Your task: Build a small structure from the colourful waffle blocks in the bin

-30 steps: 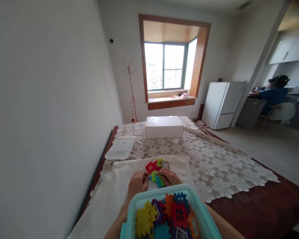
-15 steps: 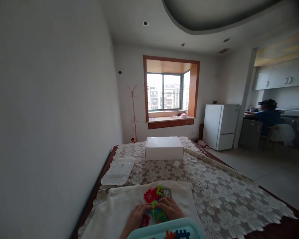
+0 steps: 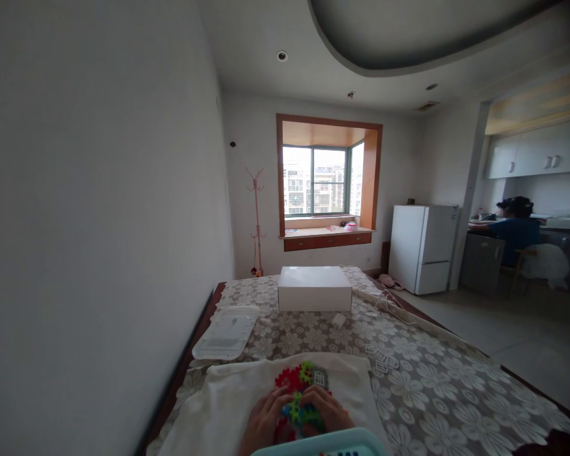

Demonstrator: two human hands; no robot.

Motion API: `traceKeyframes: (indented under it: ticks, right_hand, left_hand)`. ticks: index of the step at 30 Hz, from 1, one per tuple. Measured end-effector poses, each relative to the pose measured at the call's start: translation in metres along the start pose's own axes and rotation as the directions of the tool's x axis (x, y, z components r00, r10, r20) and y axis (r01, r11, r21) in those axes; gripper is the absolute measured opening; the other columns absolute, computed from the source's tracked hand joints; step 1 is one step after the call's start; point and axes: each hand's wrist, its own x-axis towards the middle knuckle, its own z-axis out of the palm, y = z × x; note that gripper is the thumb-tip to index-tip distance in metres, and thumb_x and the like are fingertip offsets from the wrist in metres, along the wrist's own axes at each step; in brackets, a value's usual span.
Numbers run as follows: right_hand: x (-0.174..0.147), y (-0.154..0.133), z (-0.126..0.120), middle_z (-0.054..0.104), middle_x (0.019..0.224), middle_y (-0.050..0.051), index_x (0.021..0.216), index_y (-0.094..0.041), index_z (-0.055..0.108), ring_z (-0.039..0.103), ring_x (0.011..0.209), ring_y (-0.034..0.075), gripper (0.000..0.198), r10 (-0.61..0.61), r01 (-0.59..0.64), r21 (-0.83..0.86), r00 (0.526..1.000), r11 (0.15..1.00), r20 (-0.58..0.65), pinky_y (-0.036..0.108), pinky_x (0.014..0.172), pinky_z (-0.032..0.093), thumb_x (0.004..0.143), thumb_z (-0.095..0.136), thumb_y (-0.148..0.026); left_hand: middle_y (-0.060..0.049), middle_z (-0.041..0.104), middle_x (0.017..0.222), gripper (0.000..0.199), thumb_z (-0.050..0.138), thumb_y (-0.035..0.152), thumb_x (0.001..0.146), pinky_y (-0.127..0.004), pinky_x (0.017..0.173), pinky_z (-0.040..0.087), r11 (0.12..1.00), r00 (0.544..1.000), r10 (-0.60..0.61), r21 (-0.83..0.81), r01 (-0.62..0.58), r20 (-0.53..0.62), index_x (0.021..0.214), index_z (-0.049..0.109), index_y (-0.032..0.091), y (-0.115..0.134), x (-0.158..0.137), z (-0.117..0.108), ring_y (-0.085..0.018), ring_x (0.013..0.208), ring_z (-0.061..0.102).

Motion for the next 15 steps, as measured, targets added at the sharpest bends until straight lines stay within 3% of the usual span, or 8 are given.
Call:
traceKeyframes:
  ticks: [3, 6, 10, 15]
  right_hand:
    - [0.002, 0.002, 0.0, 0.075, 0.114, -0.003, 0.115, -0.061, 0.056, 0.078, 0.104, 0.043, 0.053, 0.023, -0.023, -0.034, 1.0, 0.999, 0.018, 0.066, 0.09, 0.061, 0.068, 0.082, -0.056]
    - [0.005, 0.005, 0.001, 0.077, 0.113, -0.001, 0.108, -0.058, 0.062, 0.076, 0.107, 0.047, 0.05, 0.08, -0.074, -0.09, 0.994, 0.993, 0.073, 0.071, 0.09, 0.06, 0.063, 0.085, -0.063]
    - [0.007, 0.004, 0.001, 0.078, 0.115, 0.001, 0.098, -0.05, 0.065, 0.076, 0.111, 0.047, 0.036, 0.143, -0.13, -0.124, 0.984, 0.984, 0.102, 0.072, 0.095, 0.06, 0.07, 0.079, -0.066]
    - [0.006, -0.006, -0.002, 0.076, 0.109, -0.001, 0.097, -0.045, 0.06, 0.077, 0.105, 0.046, 0.049, 0.125, -0.122, -0.049, 0.99, 0.991, 0.065, 0.071, 0.094, 0.06, 0.06, 0.087, -0.062]
  left_hand:
    - [-0.004, 0.061, 0.163, 0.065, 0.073, 0.051, 0.073, -0.058, 0.137, 0.029, 0.995, 0.998, -0.058, 0.076, 0.056, 0.025, 0.137, 0.076, 0.057, -0.004, 0.002, 0.001, -0.04, 0.161, 0.045]
    - [-0.005, 0.062, 0.163, 0.068, 0.078, 0.049, 0.07, -0.062, 0.137, 0.027, 0.998, 0.997, -0.059, 0.036, 0.057, 0.039, 0.137, 0.076, 0.057, -0.004, 0.001, 0.002, -0.043, 0.16, 0.046]
    - [-0.003, 0.068, 0.156, 0.065, 0.085, 0.051, 0.065, -0.065, 0.133, 0.033, 0.999, 0.998, -0.042, -0.028, 0.043, 0.047, 0.128, 0.079, 0.06, 0.002, 0.001, 0.0, -0.045, 0.154, 0.054]
    - [-0.003, 0.077, 0.14, 0.048, 0.08, 0.052, 0.067, -0.068, 0.124, 0.044, 0.998, 0.999, -0.031, -0.052, 0.033, 0.043, 0.115, 0.084, 0.057, 0.012, -0.001, -0.004, -0.045, 0.142, 0.065]
